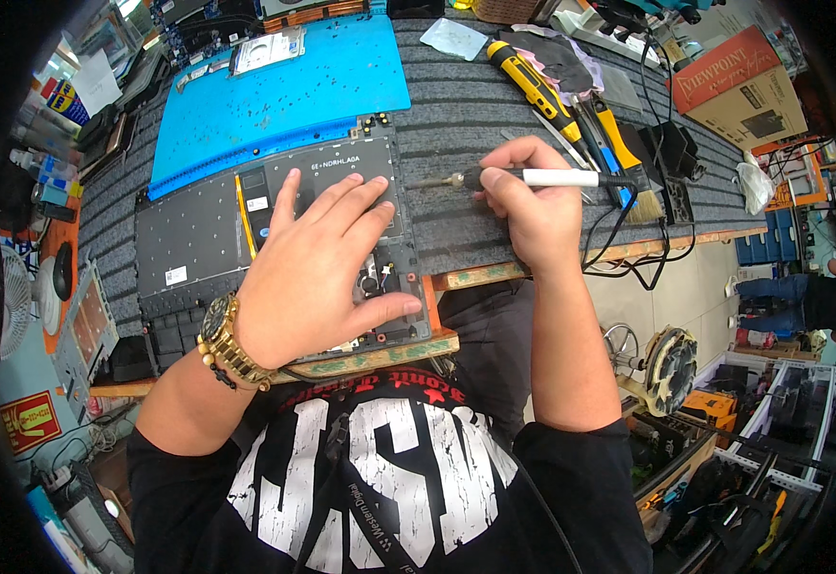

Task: The person uses a soldering iron to melt plastic rivets on a laptop keyboard assembly and then lifts the component from the palm rest.

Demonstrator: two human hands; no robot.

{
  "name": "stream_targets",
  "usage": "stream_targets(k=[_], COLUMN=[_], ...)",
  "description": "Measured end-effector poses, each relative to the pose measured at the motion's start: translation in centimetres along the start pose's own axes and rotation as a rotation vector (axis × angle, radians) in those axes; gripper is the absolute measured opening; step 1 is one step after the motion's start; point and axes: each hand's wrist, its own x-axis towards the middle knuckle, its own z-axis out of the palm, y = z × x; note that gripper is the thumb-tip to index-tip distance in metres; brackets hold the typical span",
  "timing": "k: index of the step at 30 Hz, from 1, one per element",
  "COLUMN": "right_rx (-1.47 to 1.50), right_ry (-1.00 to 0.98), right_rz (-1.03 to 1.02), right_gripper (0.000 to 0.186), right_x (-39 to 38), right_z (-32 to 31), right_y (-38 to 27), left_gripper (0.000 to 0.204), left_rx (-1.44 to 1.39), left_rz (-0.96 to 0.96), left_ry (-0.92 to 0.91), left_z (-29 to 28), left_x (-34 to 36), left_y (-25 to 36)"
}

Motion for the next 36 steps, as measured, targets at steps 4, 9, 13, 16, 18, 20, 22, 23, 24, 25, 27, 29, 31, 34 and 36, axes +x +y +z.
stream_targets(k=[4, 9, 13, 16, 18, 20, 22, 23, 24, 25, 27, 29, 31, 34, 36], right_rx=[0.213, 0.309, 0.288, 0.275, 0.304, 0.330, 0.339, 0.348, 0.356, 0.372, 0.373, 0.374, 0.363, 0.312, 0.286], right_ry=[0.030, 0.114, 0.113, 0.115, 0.144, 0.148, 0.133, 0.130, 0.136, 0.130, 0.151, 0.158, 0.180, 0.157, 0.097], right_rz=[-0.107, -0.114, -0.113, -0.134, -0.131, -0.138, -0.149, -0.146, -0.148, -0.158, -0.148, -0.143, -0.122, -0.158, -0.217], right_gripper=[0.010, 0.011, 0.011, 0.011, 0.011, 0.011, 0.010, 0.010, 0.010, 0.010, 0.010, 0.010, 0.011, 0.009, 0.010], right_x=[0.1, 0.1, 0.1, 0.2, 0.3, 0.3, 0.3, 0.3, 0.3, 0.3, 0.4, 0.6, 1.1, 3.2, 5.5], right_z=[0.0, -0.2, -0.2, 0.0, 0.1, 0.1, -0.1, -0.2, -0.2, -0.2, -0.2, -0.1, 0.1, 0.5, 1.2], right_y=[0.5, 0.7, 0.6, 0.6, 0.6, 0.6, 0.6, 0.7, 0.7, 0.8, 0.9, 0.7, 0.2, -1.3, -2.4], left_gripper=[0.093, 0.097, 0.096, 0.095, 0.096, 0.096, 0.094, 0.094, 0.094, 0.095, 0.094, 0.094, 0.093, 0.089, 0.088], left_rx=[0.010, 0.022, 0.052, 0.003, 0.008, 0.003, -0.010, -0.022, -0.026, -0.029, -0.032, -0.035, -0.032, -0.028, -0.028], left_rz=[0.012, 0.052, 0.086, 0.093, 0.111, 0.126, 0.128, 0.117, 0.099, 0.081, 0.058, 0.049, 0.050, 0.053, 0.050], left_ry=[-0.010, -0.021, -0.069, -0.082, -0.096, -0.048, 0.050, 0.066, 0.066, 0.067, 0.055, 0.055, 0.070, 0.091, 0.102], left_z=[-0.1, -0.4, -0.7, -0.9, -1.0, -0.9, -0.6, -0.5, -0.4, -0.4, -0.3, -0.1, 0.0, 0.3, 0.6], left_x=[0.1, 0.6, 1.0, 1.5, 1.4, 1.2, 0.9, 0.7, 0.6, 0.4, 0.3, 0.2, 0.1, 0.0, -0.1], left_y=[-0.1, -0.1, 0.0, -0.7, -1.0, -1.0, -0.7, -0.6, -0.7, -0.7, -0.7, -0.7, -0.7, -0.7, -0.7])
